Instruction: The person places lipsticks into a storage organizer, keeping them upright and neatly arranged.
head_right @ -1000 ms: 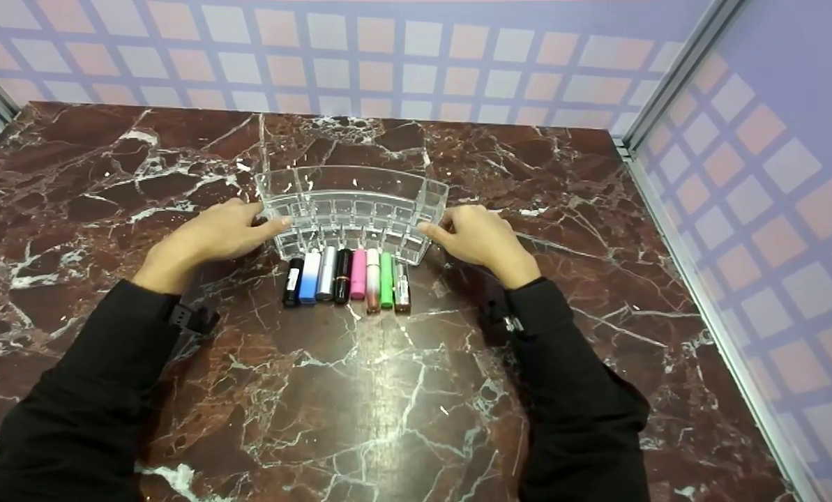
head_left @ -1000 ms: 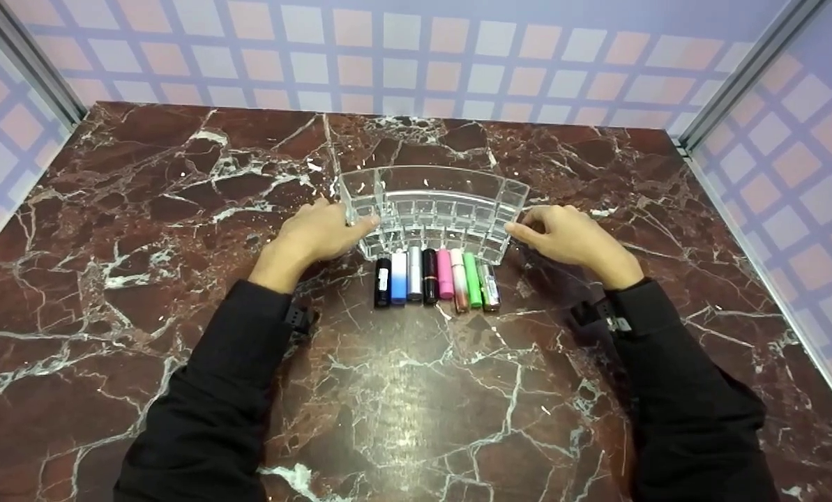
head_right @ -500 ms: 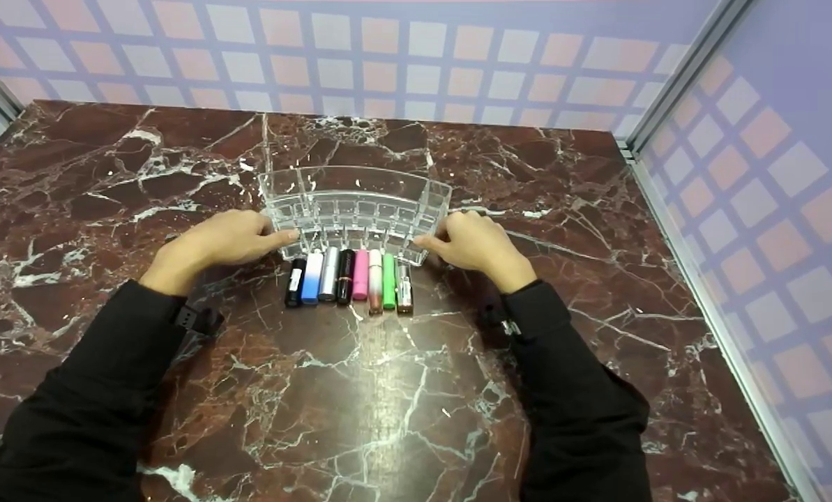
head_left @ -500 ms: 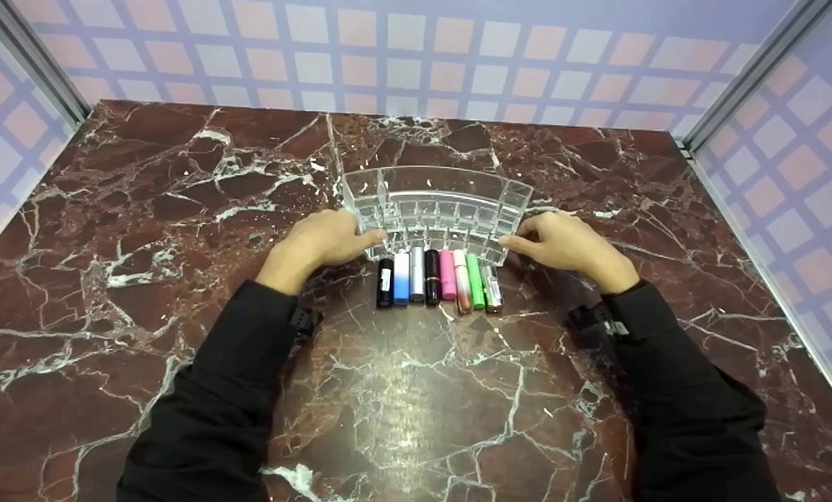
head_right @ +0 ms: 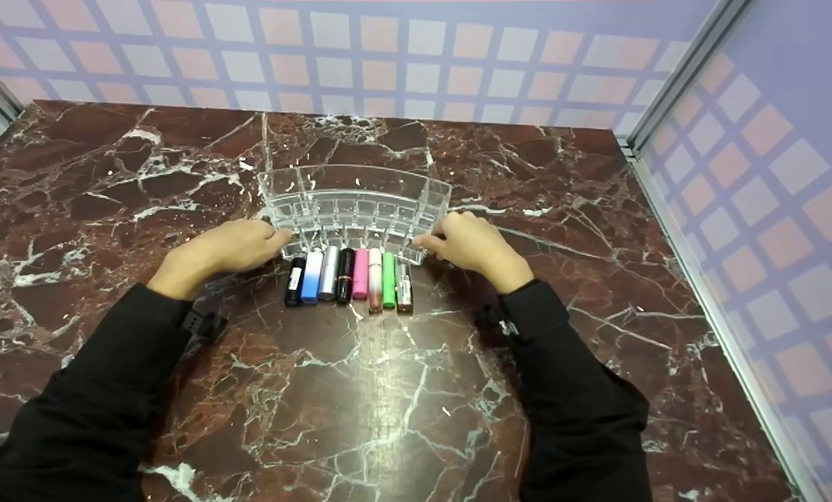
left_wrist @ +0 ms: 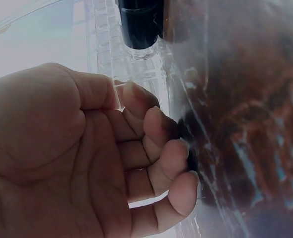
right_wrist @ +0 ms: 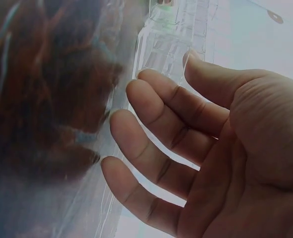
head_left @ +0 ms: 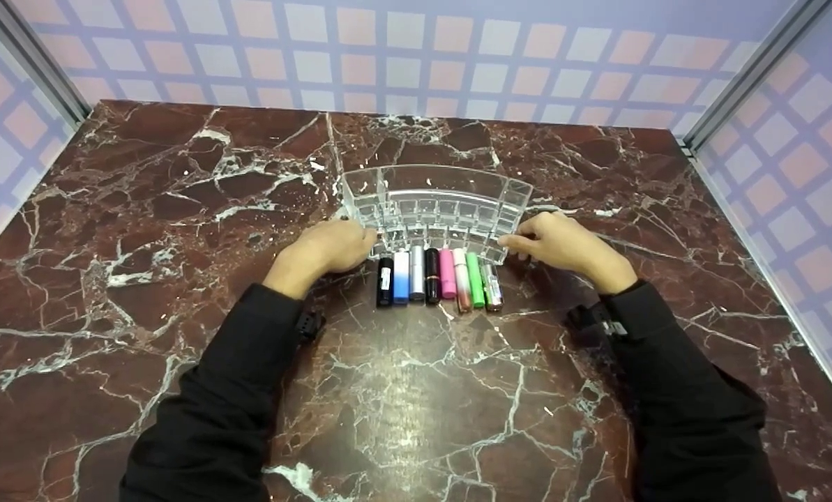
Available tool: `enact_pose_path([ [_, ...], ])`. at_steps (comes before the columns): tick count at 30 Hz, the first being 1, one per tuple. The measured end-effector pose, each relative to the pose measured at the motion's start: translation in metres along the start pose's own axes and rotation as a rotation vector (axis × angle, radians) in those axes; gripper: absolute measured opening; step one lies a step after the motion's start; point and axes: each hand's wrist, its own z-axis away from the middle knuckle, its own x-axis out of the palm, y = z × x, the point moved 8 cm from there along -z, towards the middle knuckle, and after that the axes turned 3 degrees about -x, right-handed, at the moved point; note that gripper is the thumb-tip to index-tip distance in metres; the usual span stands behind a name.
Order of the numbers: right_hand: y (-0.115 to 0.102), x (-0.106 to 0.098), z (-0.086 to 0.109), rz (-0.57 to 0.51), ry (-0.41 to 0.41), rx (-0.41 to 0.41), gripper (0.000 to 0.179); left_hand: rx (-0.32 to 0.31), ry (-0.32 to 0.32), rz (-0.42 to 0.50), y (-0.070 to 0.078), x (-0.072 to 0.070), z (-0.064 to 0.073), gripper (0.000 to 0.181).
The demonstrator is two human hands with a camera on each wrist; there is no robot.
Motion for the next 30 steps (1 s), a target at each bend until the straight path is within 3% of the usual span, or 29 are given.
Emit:
enact_pose_path([
  [21,-0.005,0.0,0.001,0.039,0.008,-0.045,0.04,0.014,0.019,0.012,0.0,0.0,0.0,0.046],
  [26,-0.011,-0.012,0.009,0.075,0.02,-0.081,0.039,0.02,0.015,0.011,0.0,0.001,0.0,0.05],
  [30,-0.02,-0.028,0.019,0.075,0.077,-0.158,0.027,0.023,0.012,0.01,0.0,0.0,0.0,0.049],
])
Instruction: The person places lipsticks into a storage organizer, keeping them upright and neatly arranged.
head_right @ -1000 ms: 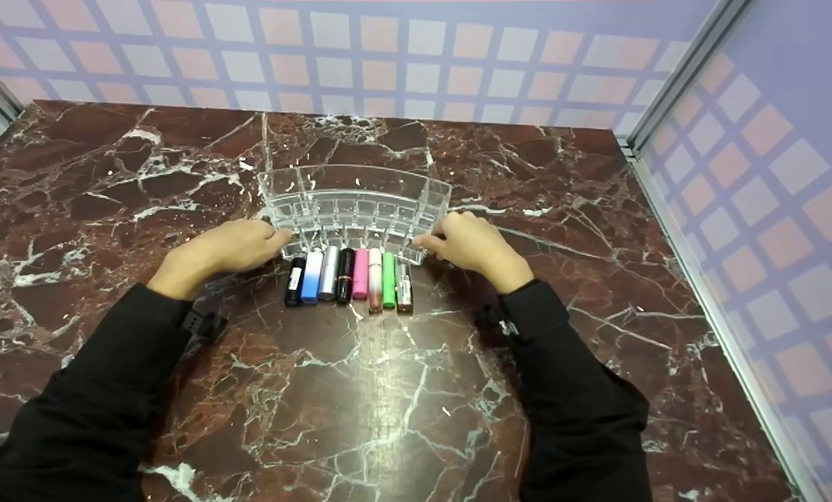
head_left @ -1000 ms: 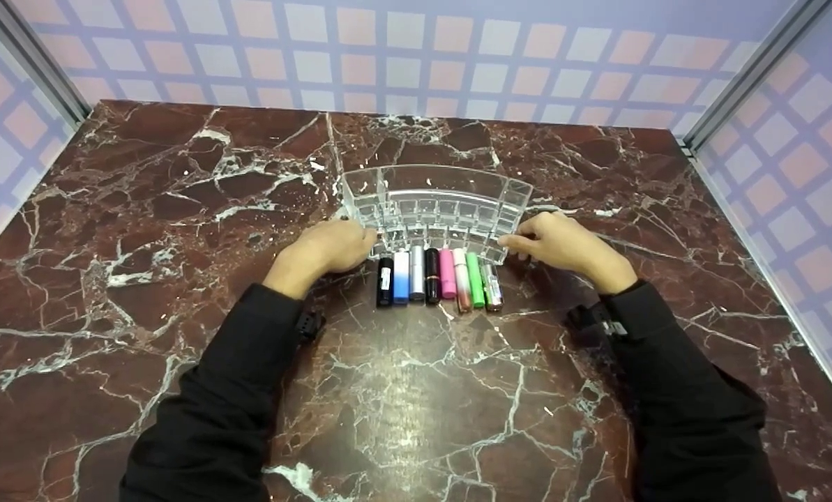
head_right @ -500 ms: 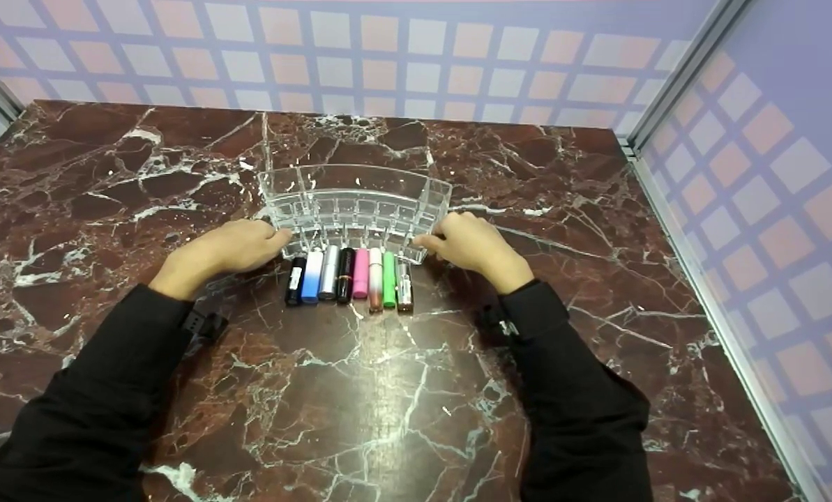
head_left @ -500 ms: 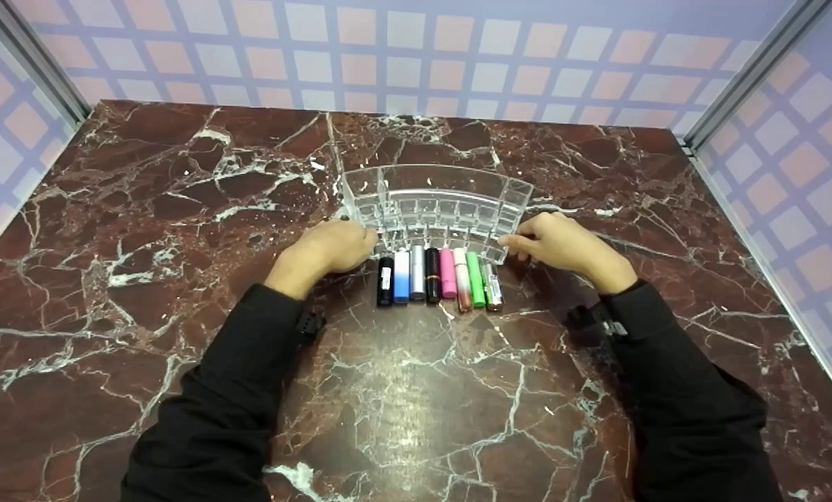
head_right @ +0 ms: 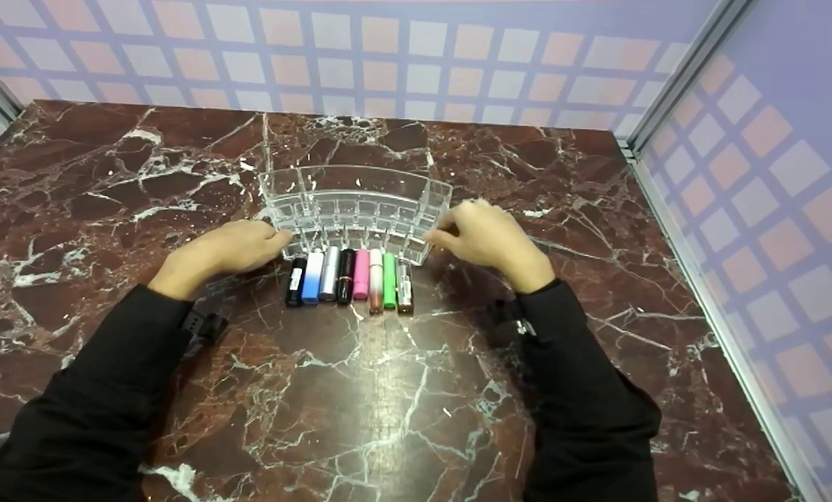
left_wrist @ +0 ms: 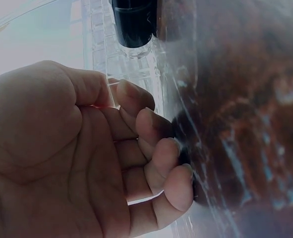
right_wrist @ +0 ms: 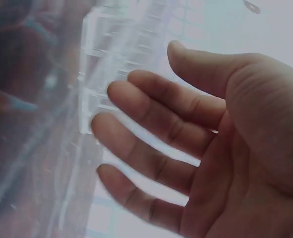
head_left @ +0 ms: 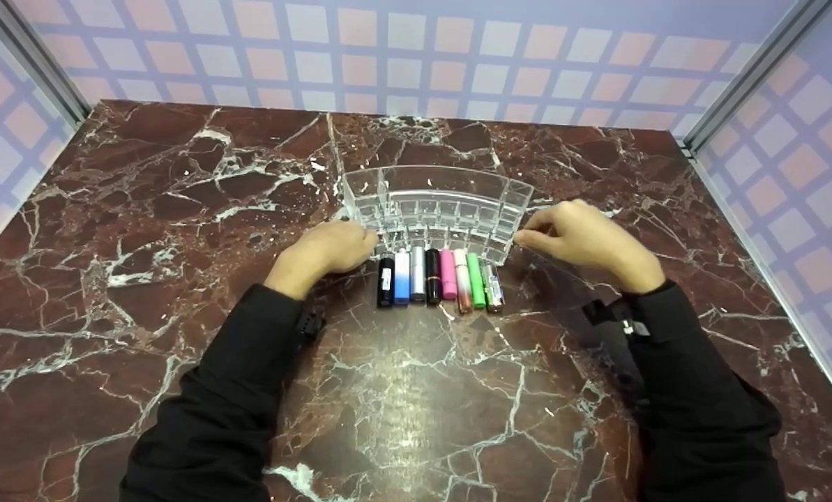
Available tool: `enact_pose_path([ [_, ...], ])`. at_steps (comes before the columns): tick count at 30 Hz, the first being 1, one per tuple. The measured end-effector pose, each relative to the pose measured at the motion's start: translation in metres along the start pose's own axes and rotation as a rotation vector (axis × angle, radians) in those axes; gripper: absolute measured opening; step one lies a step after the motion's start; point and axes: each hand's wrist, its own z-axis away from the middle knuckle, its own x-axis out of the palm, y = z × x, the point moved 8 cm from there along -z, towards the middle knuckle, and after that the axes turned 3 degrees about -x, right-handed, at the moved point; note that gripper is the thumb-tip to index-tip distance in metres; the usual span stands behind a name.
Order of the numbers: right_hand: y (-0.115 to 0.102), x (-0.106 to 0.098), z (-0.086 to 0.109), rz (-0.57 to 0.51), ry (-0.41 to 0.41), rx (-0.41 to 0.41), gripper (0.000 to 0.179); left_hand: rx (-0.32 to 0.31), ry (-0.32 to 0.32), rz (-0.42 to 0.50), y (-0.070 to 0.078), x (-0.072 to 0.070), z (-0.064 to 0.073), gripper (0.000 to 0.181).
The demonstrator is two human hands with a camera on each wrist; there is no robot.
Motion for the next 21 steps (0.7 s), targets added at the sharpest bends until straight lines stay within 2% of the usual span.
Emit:
enact_pose_path([
  [2,-0.007,-0.004,0.002,-0.021,0.018,-0.056,0.02,0.004,0.0,0.001,0.0,0.0,0.0,0.047],
  [4,-0.016,-0.001,0.002,-0.037,0.007,-0.13,0.02,0.0,-0.003,0.002,0.0,0.0,0.0,0.047],
  [7,-0.031,0.012,0.0,-0.033,-0.058,-0.265,0.028,0.0,-0.003,-0.004,-0.001,0.0,-0.002,0.05],
  [10,-0.04,0.024,-0.003,-0.007,-0.103,-0.353,0.033,0.0,0.003,-0.017,-0.001,-0.001,-0.002,0.054],
  [15,-0.045,0.029,-0.002,-0.001,-0.111,-0.383,0.04,-0.008,0.012,-0.014,-0.002,0.0,-0.003,0.055],
  [21,-0.048,0.032,-0.003,-0.001,-0.133,-0.391,0.04,-0.003,0.009,-0.017,-0.002,0.0,-0.002,0.057],
])
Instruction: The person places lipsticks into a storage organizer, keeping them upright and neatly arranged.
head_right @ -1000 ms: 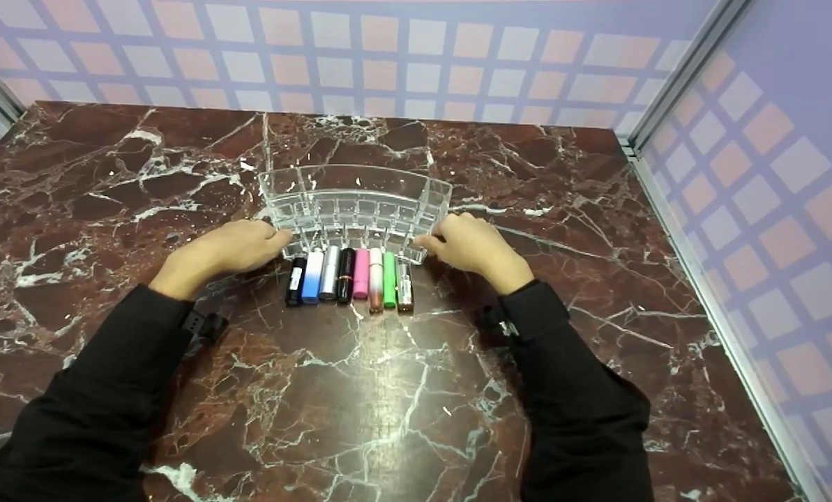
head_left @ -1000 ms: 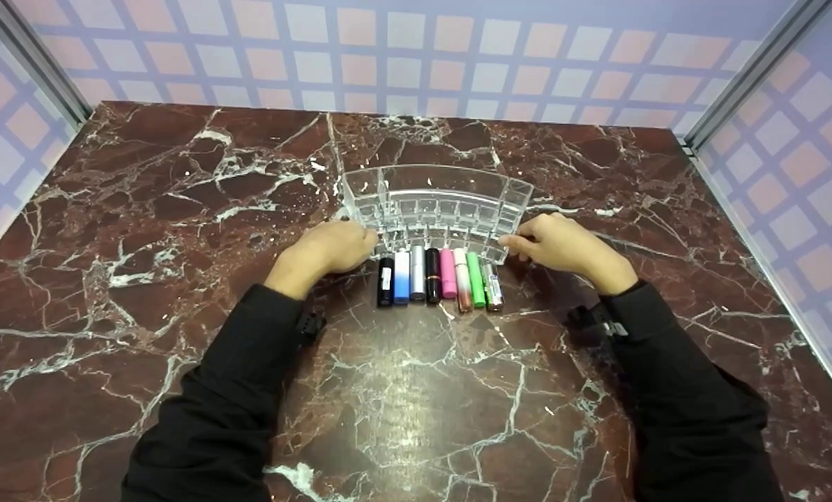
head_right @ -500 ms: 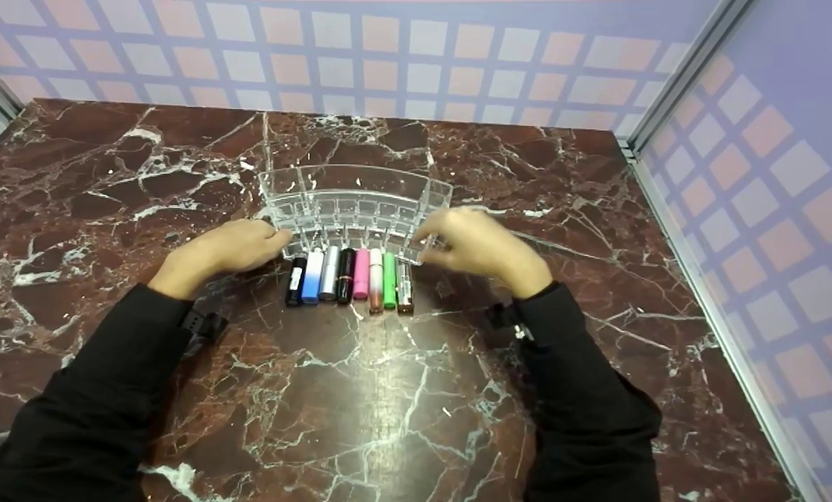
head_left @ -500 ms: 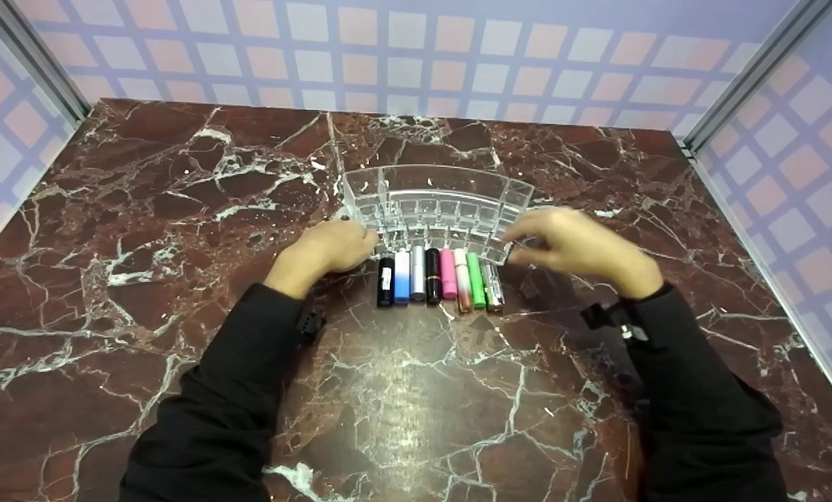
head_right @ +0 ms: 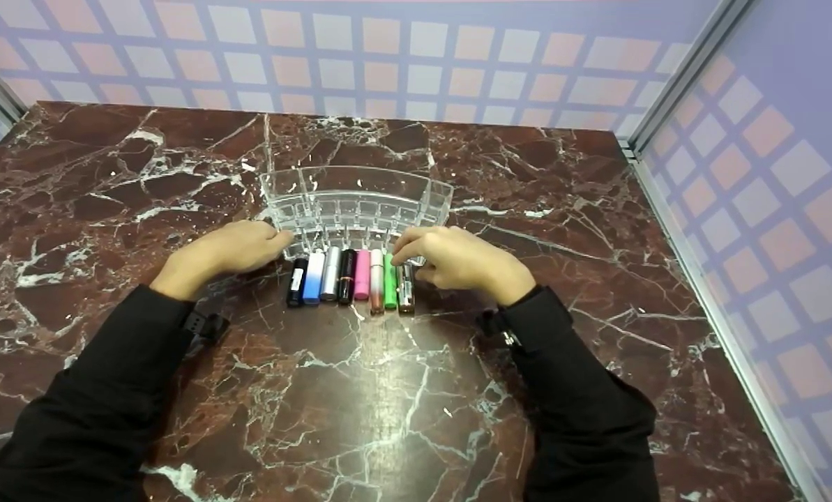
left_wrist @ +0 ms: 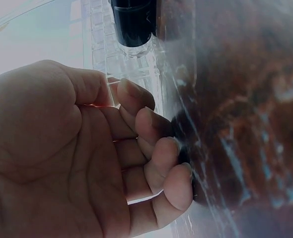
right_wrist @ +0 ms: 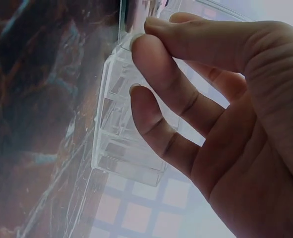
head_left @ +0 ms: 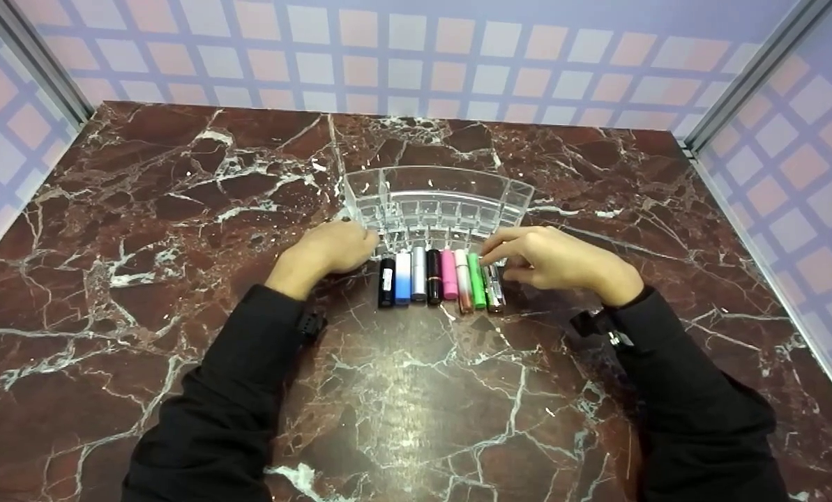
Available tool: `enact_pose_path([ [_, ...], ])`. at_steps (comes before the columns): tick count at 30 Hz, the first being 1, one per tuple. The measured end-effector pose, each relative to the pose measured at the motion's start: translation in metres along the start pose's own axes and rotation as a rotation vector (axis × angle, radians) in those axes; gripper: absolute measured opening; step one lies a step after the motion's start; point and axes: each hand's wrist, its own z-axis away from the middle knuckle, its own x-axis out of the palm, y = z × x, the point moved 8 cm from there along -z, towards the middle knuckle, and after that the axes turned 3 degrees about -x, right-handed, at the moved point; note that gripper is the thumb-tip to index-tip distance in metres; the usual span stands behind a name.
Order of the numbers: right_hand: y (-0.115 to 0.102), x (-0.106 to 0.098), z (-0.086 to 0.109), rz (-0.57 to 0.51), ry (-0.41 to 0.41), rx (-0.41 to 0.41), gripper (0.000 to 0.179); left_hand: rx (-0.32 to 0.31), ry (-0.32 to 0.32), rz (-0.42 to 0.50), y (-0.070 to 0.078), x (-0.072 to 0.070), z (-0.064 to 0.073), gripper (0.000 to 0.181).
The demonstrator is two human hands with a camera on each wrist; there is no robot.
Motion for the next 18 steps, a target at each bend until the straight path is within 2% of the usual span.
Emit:
enact_pose_path([
  [18,0.0049,0.0035,0.0006,0.043,-0.027,0.027,0.041,0.007,0.002,-0.016,0.0007,-0.001,-0.0005,0.056],
])
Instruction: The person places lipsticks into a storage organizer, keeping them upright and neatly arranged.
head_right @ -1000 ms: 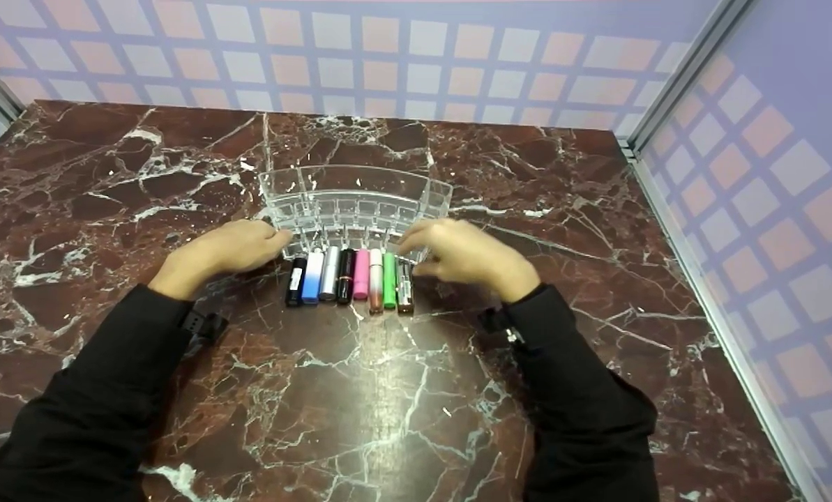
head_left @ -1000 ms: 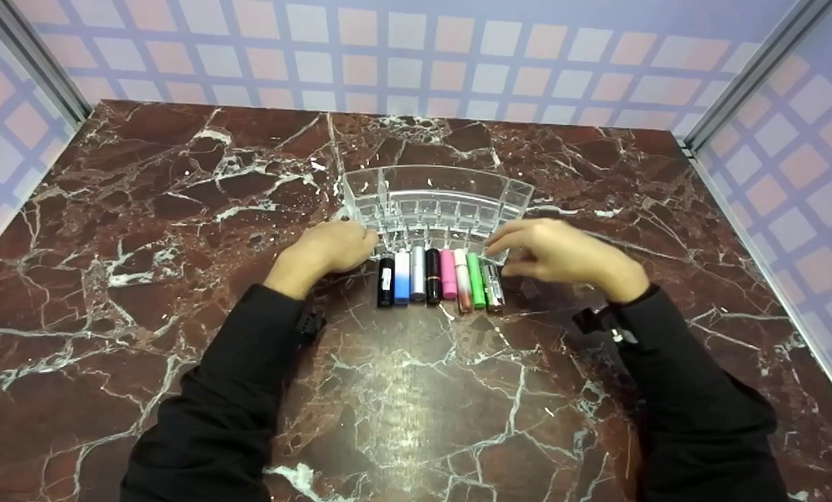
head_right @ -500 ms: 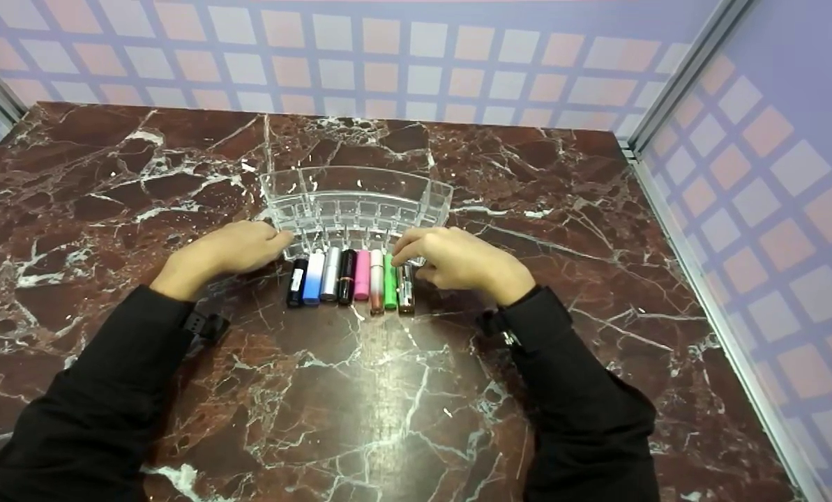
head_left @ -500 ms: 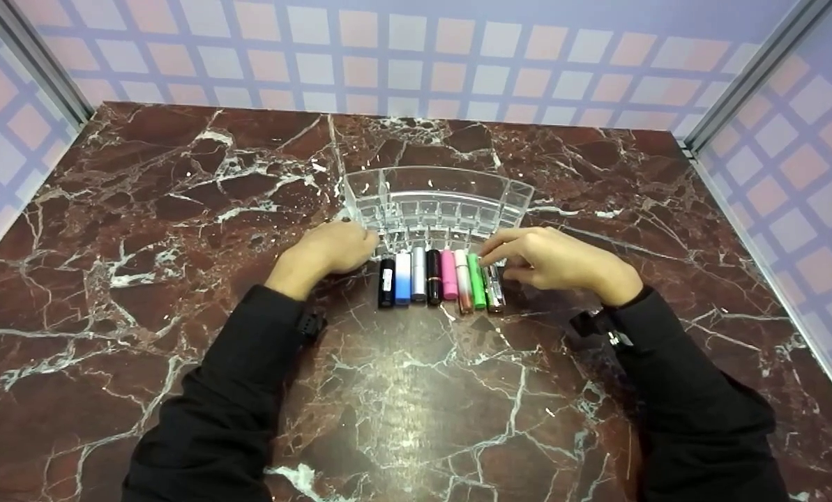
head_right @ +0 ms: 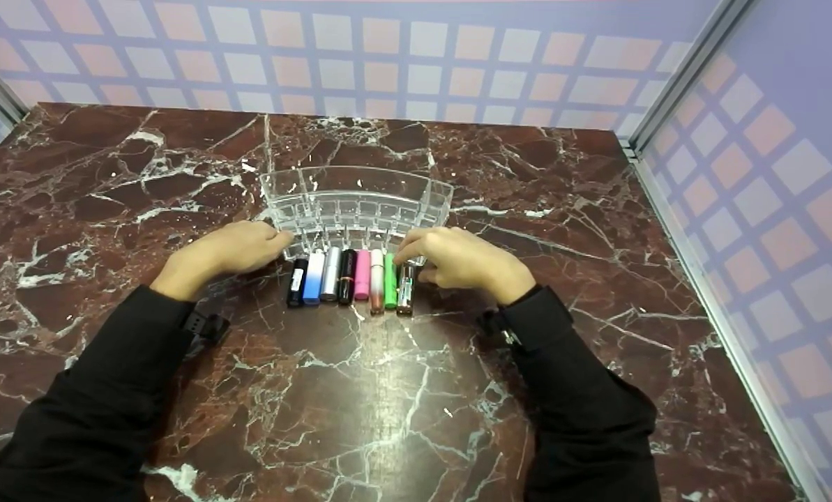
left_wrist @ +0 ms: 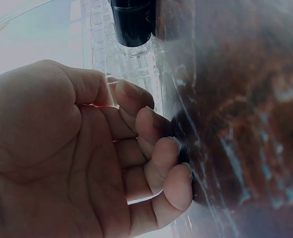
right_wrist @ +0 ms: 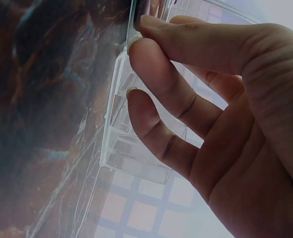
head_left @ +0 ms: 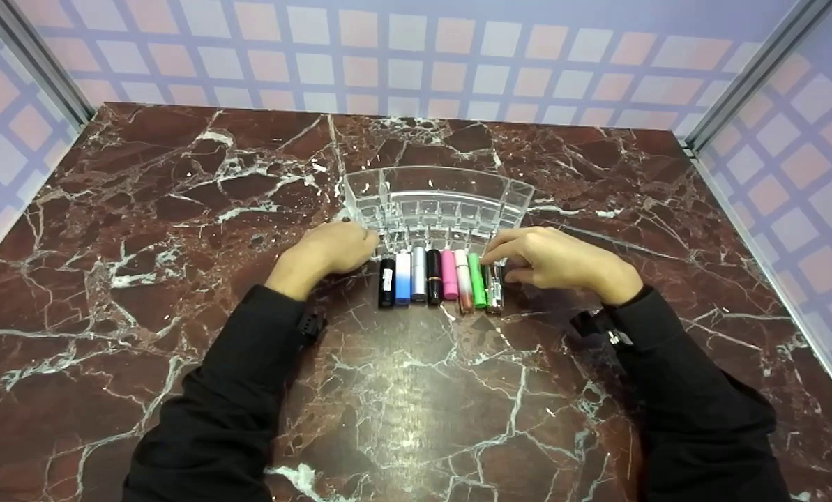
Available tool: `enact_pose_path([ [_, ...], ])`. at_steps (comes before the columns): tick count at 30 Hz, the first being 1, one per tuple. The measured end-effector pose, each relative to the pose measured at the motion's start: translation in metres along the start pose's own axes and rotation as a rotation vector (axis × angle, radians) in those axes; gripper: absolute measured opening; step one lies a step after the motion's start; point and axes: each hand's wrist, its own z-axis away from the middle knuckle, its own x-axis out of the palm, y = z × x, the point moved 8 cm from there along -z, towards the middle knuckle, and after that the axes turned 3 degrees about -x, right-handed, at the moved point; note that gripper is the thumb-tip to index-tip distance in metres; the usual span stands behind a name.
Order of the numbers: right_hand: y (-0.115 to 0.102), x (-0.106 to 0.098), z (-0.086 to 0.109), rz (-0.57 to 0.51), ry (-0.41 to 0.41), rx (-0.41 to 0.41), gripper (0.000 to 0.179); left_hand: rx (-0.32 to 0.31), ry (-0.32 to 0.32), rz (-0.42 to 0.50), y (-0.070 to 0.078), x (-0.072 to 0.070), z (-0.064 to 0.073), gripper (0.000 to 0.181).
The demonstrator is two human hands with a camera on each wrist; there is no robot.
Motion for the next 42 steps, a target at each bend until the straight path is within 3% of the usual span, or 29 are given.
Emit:
enact_pose_path([
  [11,0.0009,0.0001,0.0005,-0.012,0.014,-0.037,0.037,0.001,-0.002,0.004,-0.0011,0.0013,-0.0011,0.057],
  [31,0.0043,0.005,0.0016,-0.017,-0.044,0.034,0.039,-0.022,-0.023,0.018,-0.0022,0.0031,-0.0008,0.057],
  [42,0.0047,0.0046,0.0011,-0.039,-0.04,0.021,0.037,-0.03,-0.021,0.04,-0.0011,0.0011,0.0019,0.056],
])
